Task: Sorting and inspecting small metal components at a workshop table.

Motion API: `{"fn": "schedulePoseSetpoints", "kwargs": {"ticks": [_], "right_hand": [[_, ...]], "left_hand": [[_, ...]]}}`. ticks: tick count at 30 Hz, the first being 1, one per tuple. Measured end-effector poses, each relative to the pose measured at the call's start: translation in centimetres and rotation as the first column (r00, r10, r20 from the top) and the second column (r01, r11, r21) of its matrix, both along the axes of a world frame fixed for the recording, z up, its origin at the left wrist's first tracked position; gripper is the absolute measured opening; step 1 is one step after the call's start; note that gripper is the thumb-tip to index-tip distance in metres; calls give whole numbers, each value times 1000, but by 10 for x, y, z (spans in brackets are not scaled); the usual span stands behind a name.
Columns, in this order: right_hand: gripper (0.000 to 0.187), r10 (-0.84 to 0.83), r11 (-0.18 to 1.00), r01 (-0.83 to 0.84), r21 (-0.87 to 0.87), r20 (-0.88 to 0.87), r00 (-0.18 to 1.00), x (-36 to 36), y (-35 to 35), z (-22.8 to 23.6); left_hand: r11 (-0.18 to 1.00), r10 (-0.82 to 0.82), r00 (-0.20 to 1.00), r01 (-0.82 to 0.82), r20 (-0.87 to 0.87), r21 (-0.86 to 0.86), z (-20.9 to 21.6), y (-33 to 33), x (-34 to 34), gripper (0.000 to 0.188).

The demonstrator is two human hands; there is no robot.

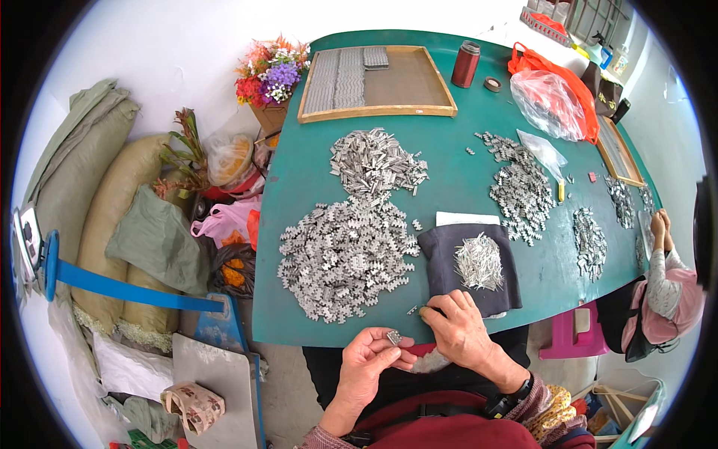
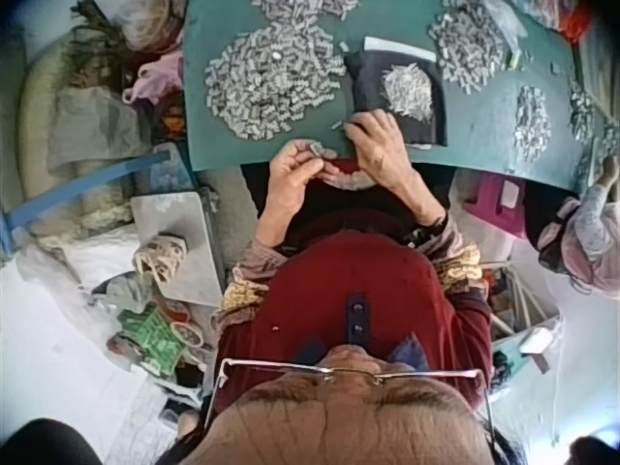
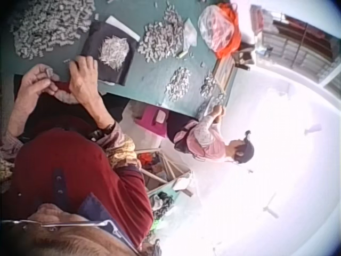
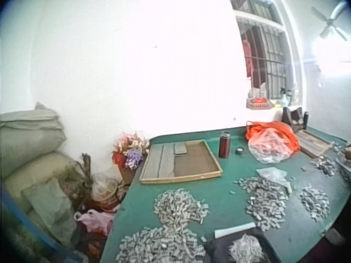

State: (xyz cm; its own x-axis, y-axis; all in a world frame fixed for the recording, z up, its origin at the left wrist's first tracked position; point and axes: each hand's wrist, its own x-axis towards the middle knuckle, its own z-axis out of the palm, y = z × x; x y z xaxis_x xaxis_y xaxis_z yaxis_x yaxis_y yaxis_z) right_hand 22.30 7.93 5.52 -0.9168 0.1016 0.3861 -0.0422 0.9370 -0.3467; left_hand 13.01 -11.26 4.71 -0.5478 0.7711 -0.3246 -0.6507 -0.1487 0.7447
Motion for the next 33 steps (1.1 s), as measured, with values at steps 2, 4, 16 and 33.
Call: {"fn": "schedulePoseSetpoints", "kwargs": {"ticks": [2,4,16,33], "right_hand": [[30,-10,1000,10,-2,-5,1000,1,0,0],[31,-20,1000,20,-13,-5,1000,1,0,0],[22,33,997,-36,65,52,998,-18,-4,-6],[23,20,994,-24,110,39,999,-60,-3,-8]], "left_hand": [[1000,8,1000,-8,5,-6,0,1,0,19],[1000,15,1000,-14,18,-17,0,1,0,17],[992,88,995,-91,-38,-87,-5,-2,0,9],[992,94,995,-97,-42,-79,-5,-2,-5,10]]}}
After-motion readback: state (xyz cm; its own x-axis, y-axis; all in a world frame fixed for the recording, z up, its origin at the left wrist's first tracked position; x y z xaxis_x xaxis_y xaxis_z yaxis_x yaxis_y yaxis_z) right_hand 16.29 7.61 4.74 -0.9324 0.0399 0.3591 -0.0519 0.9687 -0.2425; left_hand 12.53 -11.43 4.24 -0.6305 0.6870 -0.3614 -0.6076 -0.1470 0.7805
